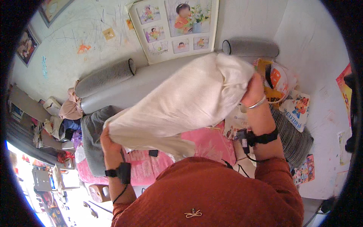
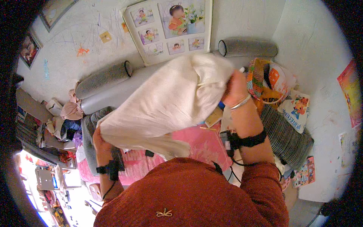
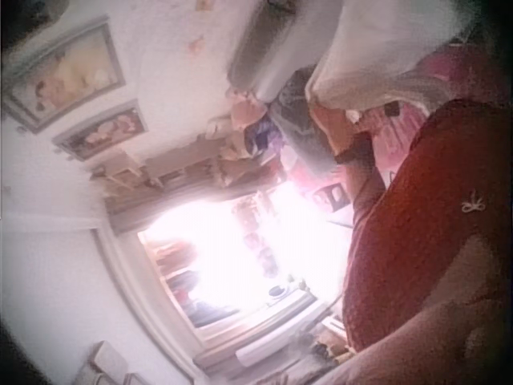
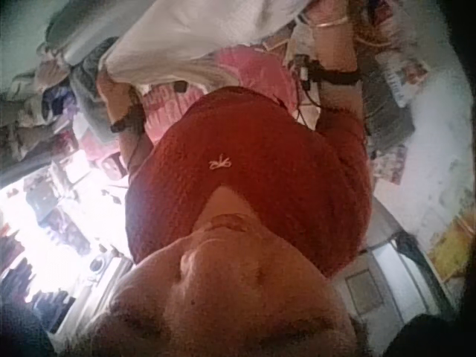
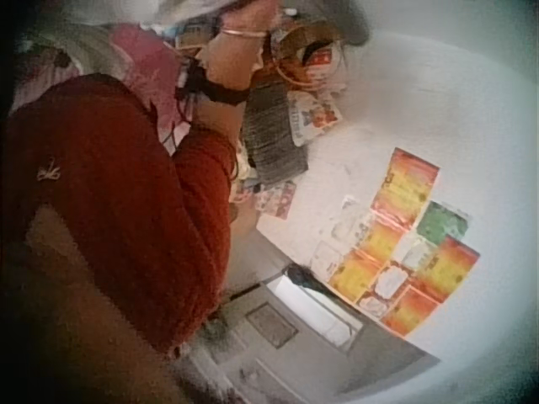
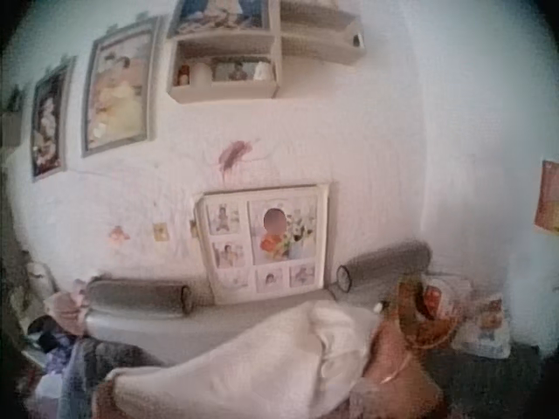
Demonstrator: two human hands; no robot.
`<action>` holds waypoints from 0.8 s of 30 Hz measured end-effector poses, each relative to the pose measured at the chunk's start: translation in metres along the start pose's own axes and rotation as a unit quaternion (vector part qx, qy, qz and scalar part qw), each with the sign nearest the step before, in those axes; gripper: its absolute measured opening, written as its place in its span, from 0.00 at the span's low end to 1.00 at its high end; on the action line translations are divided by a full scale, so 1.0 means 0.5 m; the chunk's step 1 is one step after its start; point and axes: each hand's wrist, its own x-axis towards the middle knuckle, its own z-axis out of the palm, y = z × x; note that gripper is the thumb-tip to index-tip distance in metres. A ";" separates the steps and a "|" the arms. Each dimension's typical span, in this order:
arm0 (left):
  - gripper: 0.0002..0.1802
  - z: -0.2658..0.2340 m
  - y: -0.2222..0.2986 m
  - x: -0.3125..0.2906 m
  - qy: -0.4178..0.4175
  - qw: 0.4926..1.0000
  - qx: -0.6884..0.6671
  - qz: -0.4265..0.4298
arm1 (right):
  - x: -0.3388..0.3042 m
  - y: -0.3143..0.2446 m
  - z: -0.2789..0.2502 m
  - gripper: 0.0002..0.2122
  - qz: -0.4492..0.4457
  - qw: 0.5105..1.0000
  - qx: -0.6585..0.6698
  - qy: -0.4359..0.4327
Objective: The person folds a pair of white shorts with orange trim and places them on a pink bedsheet. Then the person folds a white shirt and places it on the bed. The person then moves a blue plush toy and a plastic container, and opens a tote bag to retrieve a small plastic box containing markers.
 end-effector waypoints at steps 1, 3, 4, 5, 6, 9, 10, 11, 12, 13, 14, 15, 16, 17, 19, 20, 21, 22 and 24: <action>0.21 -0.030 0.021 -0.001 -0.011 1.000 -0.005 0.024 | 0.001 -0.036 -0.008 0.15 -0.058 0.998 -0.026 0.022; 0.21 -0.078 0.051 0.002 0.010 0.998 -0.015 0.052 | -0.010 -0.103 -0.025 0.12 -0.092 0.983 -0.071 0.143; 0.21 -0.096 0.061 0.004 0.041 0.997 -0.021 0.056 | -0.015 -0.115 -0.039 0.10 -0.085 0.971 -0.114 0.195; 0.21 -0.109 0.064 0.007 0.096 0.993 -0.035 0.063 | -0.020 -0.124 -0.052 0.09 -0.087 0.969 -0.134 0.188; 0.21 -0.121 0.063 0.003 0.072 0.995 -0.006 0.064 | -0.025 -0.125 -0.065 0.09 -0.089 0.966 -0.153 0.190; 0.21 -0.129 0.056 0.014 0.043 0.997 0.010 0.060 | -0.044 -0.119 -0.096 0.08 -0.105 0.959 -0.203 0.165; 0.21 -0.127 0.052 0.016 0.045 0.997 0.008 0.059 | -0.047 -0.117 -0.101 0.08 -0.112 0.956 -0.213 0.165; 0.22 -0.122 0.049 0.018 0.047 0.997 0.006 0.058 | -0.049 -0.115 -0.104 0.08 -0.126 0.952 -0.226 0.163; 0.22 -0.115 0.045 0.019 0.047 0.997 0.004 0.058 | -0.050 -0.113 -0.106 0.08 -0.132 0.945 -0.247 0.170; 0.22 -0.108 0.044 0.017 0.030 0.998 -0.010 0.050 | -0.051 -0.113 -0.106 0.08 -0.144 0.935 -0.271 0.176; 0.23 -0.099 0.043 0.014 0.012 0.999 -0.023 0.042 | -0.052 -0.114 -0.105 0.08 -0.150 0.928 -0.292 0.174; 0.23 -0.090 0.044 0.010 -0.005 0.999 -0.037 0.033 | -0.053 -0.116 -0.103 0.08 -0.159 0.918 -0.305 0.194; 0.24 -0.079 0.045 0.006 -0.016 0.999 -0.031 0.034 | -0.054 -0.119 -0.101 0.08 -0.162 0.912 -0.317 0.205; 0.24 -0.069 0.046 0.001 -0.026 0.999 -0.025 0.035 | -0.056 -0.121 -0.100 0.08 -0.164 0.900 -0.329 0.232; 0.24 -0.050 0.052 -0.012 -0.084 0.996 -0.029 0.030 | -0.063 -0.125 -0.099 0.07 -0.170 0.904 -0.313 0.235; 0.24 -0.043 0.055 -0.018 -0.134 0.990 -0.037 0.025 | -0.065 -0.127 -0.101 0.07 -0.171 0.909 -0.304 0.230; 0.24 -0.037 0.057 -0.022 -0.183 0.982 -0.045 0.022 | -0.070 -0.130 -0.104 0.08 -0.173 0.910 -0.295 0.237; 0.24 -0.033 0.058 -0.025 -0.160 0.986 -0.045 0.028 | -0.071 -0.131 -0.108 0.09 -0.183 0.911 -0.282 0.238; 0.23 -0.029 0.057 -0.027 -0.128 0.990 -0.049 0.039 | -0.069 -0.136 -0.124 0.11 -0.181 0.917 -0.249 0.254</action>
